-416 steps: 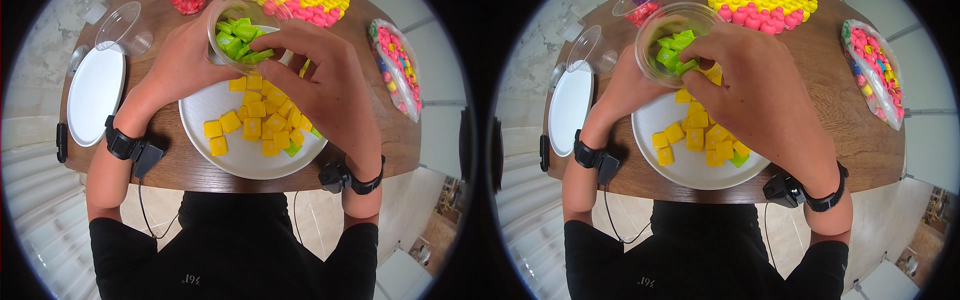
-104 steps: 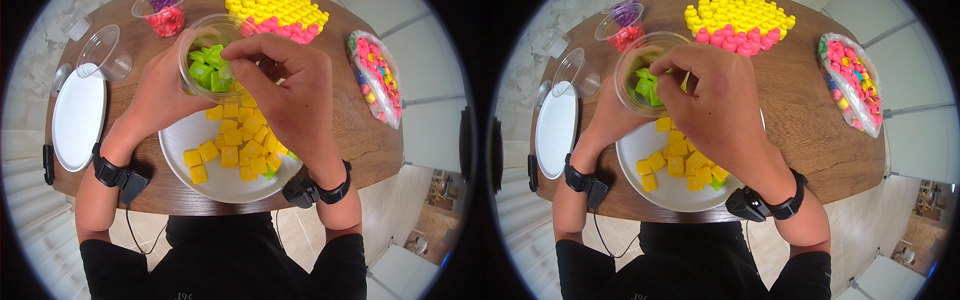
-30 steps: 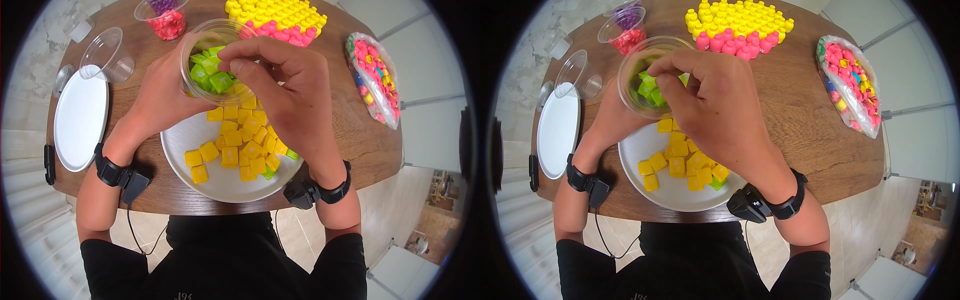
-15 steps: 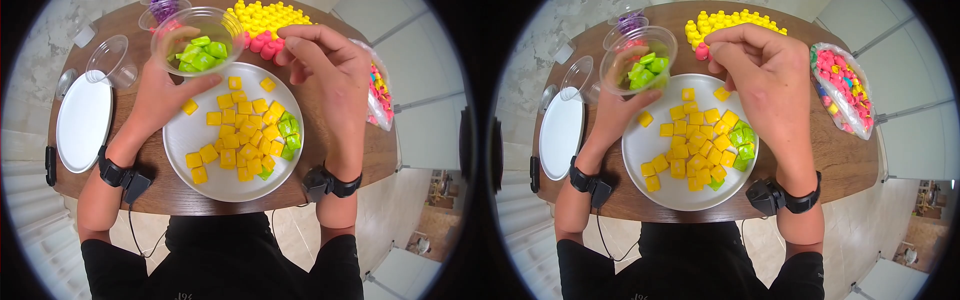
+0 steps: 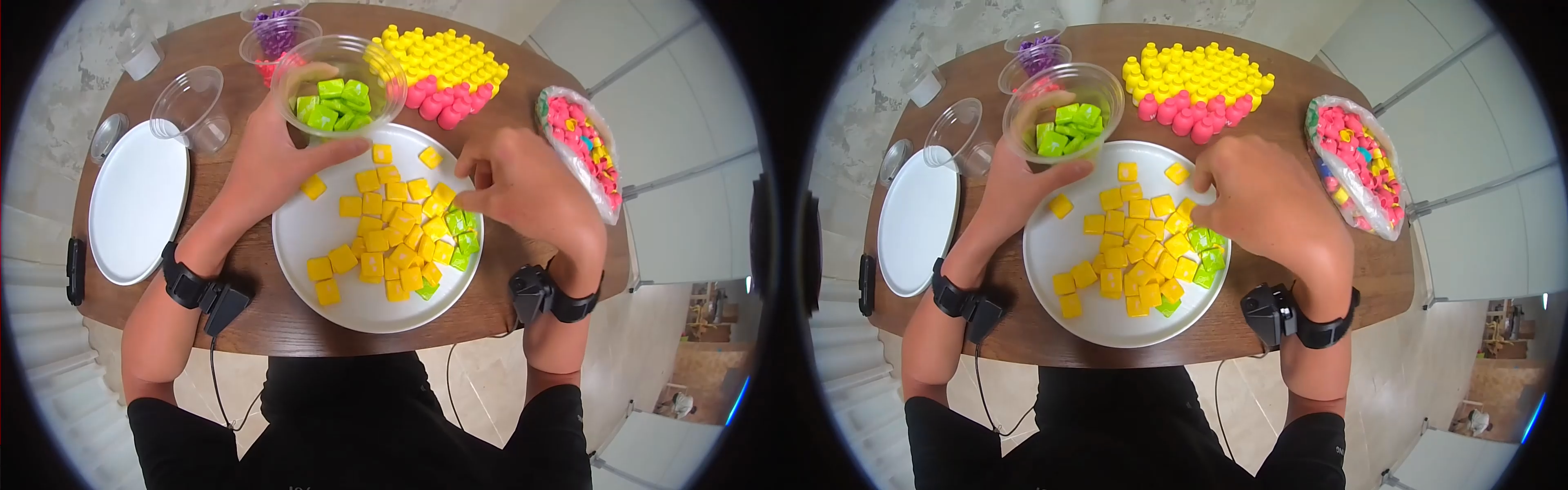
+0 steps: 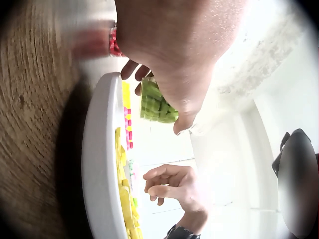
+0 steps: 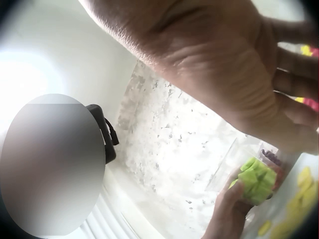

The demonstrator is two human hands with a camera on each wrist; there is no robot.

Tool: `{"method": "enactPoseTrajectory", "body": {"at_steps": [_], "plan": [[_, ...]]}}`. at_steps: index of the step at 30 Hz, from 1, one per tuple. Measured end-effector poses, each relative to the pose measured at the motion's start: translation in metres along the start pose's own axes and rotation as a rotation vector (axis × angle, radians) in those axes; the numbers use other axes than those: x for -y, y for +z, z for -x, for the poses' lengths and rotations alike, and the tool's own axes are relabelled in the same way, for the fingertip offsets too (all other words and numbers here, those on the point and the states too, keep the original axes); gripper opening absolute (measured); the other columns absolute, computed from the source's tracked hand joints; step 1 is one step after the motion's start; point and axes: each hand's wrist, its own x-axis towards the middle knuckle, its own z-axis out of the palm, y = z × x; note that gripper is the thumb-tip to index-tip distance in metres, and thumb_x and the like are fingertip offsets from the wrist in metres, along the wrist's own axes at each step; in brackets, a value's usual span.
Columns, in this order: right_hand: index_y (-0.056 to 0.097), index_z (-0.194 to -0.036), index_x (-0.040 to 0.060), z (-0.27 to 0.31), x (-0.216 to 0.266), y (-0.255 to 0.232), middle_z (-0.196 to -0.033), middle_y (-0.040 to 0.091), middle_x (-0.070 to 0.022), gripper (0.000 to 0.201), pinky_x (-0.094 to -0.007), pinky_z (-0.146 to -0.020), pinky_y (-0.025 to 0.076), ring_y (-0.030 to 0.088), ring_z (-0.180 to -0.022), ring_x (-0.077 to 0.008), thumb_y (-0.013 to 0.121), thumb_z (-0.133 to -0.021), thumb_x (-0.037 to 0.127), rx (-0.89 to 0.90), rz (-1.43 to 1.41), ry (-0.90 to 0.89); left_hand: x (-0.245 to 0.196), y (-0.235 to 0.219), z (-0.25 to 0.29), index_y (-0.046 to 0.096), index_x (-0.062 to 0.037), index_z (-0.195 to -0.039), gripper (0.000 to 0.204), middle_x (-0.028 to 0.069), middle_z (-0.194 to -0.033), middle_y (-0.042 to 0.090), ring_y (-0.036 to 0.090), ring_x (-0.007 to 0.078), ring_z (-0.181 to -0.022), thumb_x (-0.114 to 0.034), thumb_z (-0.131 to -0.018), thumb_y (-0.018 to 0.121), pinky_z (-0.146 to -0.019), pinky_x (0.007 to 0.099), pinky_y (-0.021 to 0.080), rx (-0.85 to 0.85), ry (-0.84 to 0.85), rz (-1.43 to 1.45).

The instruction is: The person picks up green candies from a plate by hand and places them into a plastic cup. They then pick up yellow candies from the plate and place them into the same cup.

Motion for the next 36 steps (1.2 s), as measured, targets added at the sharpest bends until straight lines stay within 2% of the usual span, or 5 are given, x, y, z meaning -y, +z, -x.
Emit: {"method": "enactPoseTrajectory", "body": {"at_steps": [4,7,19,30,36], "plan": [[0.076,-0.097,0.0014,0.005,-0.025,0.025,-0.089,0.073,-0.0147,0.028,-0.0456,-0.079,0.054,0.070,-0.090,-0.0349,0.084,-0.077,0.019,-0.055,0.037,-0.035,-0.007,0.002,0.000,0.059,-0.0078,-0.144,0.078,0.0093,-0.142,0.063,0.060,0.0231,-0.134,-0.006,-0.074,0.091,-0.115,0.0368,0.046,0.045,0.058,-0.183],[0.068,-0.101,0.0052,0.016,-0.020,0.030,-0.107,0.068,-0.0156,0.033,-0.0484,-0.098,0.052,0.064,-0.115,-0.0370,0.082,-0.077,0.024,-0.032,-0.142,-0.063,0.005,0.004,0.006,0.060,-0.0061,-0.139,0.074,0.0125,-0.144,0.062,0.060,0.0251,-0.134,-0.010,-0.075,0.097,-0.116,0.0396,0.047,0.042,0.067,-0.164],[0.075,-0.083,-0.0063,0.004,-0.021,0.037,-0.085,0.074,-0.0253,0.016,-0.0466,-0.074,0.060,0.076,-0.087,-0.0423,0.078,-0.070,0.003,-0.024,-0.117,-0.140,0.068,-0.018,0.022,0.041,-0.0024,-0.164,0.097,0.0133,-0.160,0.052,0.049,0.0261,-0.149,-0.004,-0.075,0.081,-0.127,0.0404,0.033,0.117,-0.021,-0.232],[0.062,-0.064,0.0021,-0.028,0.011,0.052,-0.072,0.064,-0.0175,0.013,-0.0508,-0.070,0.049,0.066,-0.074,-0.0407,0.072,-0.072,0.004,-0.740,-0.460,-0.372,0.059,-0.009,0.019,0.048,-0.0013,-0.156,0.095,0.0141,-0.153,0.056,0.055,0.0281,-0.141,-0.003,-0.071,0.090,-0.123,0.0416,0.038,0.068,-0.058,-0.245],[0.067,-0.074,-0.0020,-0.026,0.032,0.062,-0.078,0.066,-0.0213,0.009,-0.0521,-0.070,0.051,0.067,-0.079,-0.0420,0.069,-0.079,0.005,-0.772,-0.575,-0.419,0.052,-0.007,0.016,0.050,-0.0042,-0.153,0.092,0.0144,-0.150,0.058,0.056,0.0292,-0.140,-0.010,-0.071,0.092,-0.121,0.0420,0.040,0.066,-0.030,-0.288]]}}
